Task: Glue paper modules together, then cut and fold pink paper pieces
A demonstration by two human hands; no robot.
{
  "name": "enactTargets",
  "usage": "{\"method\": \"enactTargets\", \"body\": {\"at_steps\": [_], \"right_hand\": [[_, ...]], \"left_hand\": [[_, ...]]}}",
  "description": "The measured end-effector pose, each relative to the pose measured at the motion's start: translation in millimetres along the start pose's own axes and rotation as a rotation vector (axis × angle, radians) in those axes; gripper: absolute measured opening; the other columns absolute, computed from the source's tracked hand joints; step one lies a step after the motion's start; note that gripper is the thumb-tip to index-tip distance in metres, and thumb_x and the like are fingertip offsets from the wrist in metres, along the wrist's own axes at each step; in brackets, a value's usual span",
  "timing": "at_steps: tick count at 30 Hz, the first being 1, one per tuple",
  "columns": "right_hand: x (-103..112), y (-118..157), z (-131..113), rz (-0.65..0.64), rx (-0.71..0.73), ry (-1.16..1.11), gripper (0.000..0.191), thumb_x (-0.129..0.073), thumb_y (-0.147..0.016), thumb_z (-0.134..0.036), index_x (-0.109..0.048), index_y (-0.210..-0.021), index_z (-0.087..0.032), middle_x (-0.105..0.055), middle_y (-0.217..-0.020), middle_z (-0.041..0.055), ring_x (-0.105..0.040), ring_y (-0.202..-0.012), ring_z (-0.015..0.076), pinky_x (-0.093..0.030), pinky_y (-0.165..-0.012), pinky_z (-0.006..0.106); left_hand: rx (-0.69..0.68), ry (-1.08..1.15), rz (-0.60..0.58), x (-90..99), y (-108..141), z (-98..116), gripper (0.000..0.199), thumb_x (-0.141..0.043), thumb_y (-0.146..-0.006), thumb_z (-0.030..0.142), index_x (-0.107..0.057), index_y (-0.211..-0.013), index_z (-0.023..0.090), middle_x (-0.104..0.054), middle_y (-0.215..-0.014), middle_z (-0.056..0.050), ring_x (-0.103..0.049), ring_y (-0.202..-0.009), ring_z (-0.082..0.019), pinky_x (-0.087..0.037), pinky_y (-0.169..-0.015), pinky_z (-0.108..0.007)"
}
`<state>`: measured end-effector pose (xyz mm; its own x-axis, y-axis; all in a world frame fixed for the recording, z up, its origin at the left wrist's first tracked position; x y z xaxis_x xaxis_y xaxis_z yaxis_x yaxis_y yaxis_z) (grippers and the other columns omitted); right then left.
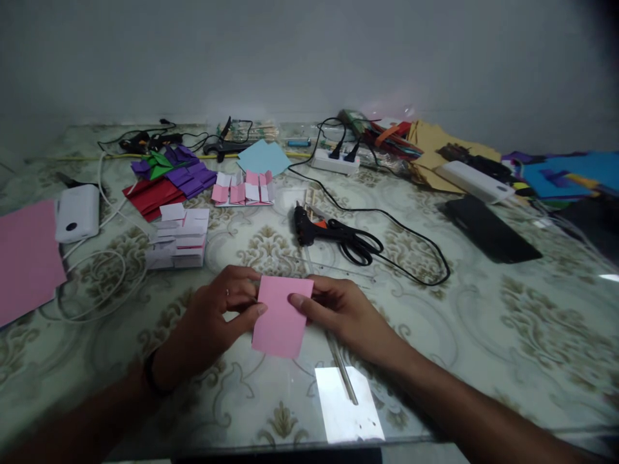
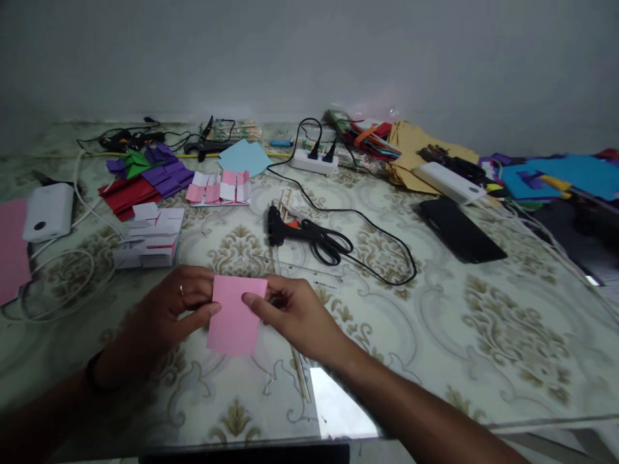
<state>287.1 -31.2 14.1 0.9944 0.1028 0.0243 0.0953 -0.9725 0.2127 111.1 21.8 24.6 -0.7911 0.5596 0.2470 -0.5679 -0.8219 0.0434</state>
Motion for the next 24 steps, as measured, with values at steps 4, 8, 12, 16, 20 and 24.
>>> {"method": "enactTargets", "body": {"at_steps": [4, 8, 12, 16, 20, 24], "right_hand": [[-1, 0, -1, -0.007, 0.000, 0.016, 0.034, -0.071, -0.093, -0.049, -0.074, -0.094, -0.015, -0.070, -0.083, 0.0060, -0.061, -0.076, 0.0193, -0.045, -0.070, 0.033], [-1, 0, -2, -0.009, -0.010, 0.020, 0.035, -0.071, -0.093, -0.050, -0.072, -0.089, -0.016, -0.069, -0.082, 0.0056, -0.059, -0.075, 0.0188, -0.044, -0.069, 0.033], [-1, 0, -1, -0.018, -0.020, 0.019, 0.035, -0.070, -0.094, -0.051, -0.069, -0.085, -0.017, -0.068, -0.081, 0.0053, -0.059, -0.074, 0.0188, -0.043, -0.068, 0.032], [-1, 1, 0, -0.017, -0.021, 0.027, 0.036, -0.071, -0.094, -0.051, -0.067, -0.083, -0.017, -0.069, -0.081, 0.0054, -0.059, -0.073, 0.0183, -0.043, -0.067, 0.032], [0, 0, -1, -0.019, -0.013, 0.017, 0.035, -0.071, -0.094, -0.051, -0.068, -0.084, -0.017, -0.069, -0.081, 0.0047, -0.059, -0.073, 0.0179, -0.044, -0.067, 0.032], [0, -1, -1, -0.013, -0.016, 0.010, 0.035, -0.071, -0.094, -0.051, -0.066, -0.081, -0.018, -0.067, -0.080, 0.0037, -0.060, -0.074, 0.0180, -0.045, -0.068, 0.032]], "left_hand": [[-0.084, -0.061, 0.049, 2.3, 3, 5, 0.030, -0.073, -0.091, 0.024, -0.059, -0.117, 0.025, -0.076, -0.085, 0.004, -0.079, -0.082, -0.015, -0.063, -0.079, -0.025], [-0.062, -0.068, 0.074, 4.2, 2, 5, 0.030, -0.075, -0.088, 0.024, -0.054, -0.109, 0.025, -0.072, -0.076, 0.007, -0.076, -0.072, -0.013, -0.060, -0.071, -0.022], [-0.078, -0.111, 0.068, 4.0, 1, 10, 0.025, -0.074, -0.087, 0.022, -0.055, -0.103, 0.024, -0.073, -0.076, 0.006, -0.076, -0.072, -0.013, -0.060, -0.070, -0.021], [-0.084, -0.121, 0.067, 4.5, 1, 12, 0.022, -0.074, -0.088, 0.023, -0.058, -0.102, 0.024, -0.074, -0.077, 0.004, -0.077, -0.072, -0.014, -0.061, -0.069, -0.021], [-0.079, -0.123, 0.071, 5.0, 1, 10, 0.020, -0.075, -0.088, 0.024, -0.060, -0.101, 0.024, -0.074, -0.077, 0.004, -0.077, -0.070, -0.014, -0.061, -0.066, -0.021], [-0.077, -0.086, 0.073, 4.4, 2, 5, 0.021, -0.076, -0.089, 0.025, -0.061, -0.104, 0.024, -0.073, -0.077, 0.004, -0.076, -0.071, -0.014, -0.061, -0.066, -0.020]]}}
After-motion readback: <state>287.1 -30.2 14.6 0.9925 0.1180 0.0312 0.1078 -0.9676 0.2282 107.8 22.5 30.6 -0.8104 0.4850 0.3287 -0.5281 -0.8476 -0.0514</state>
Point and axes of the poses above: each hand's wrist, its own y-axis away from the middle knuckle, its own x-axis out of the back of the hand, z = x × y, the point moved 8 cm from there along -y, towards the middle knuckle
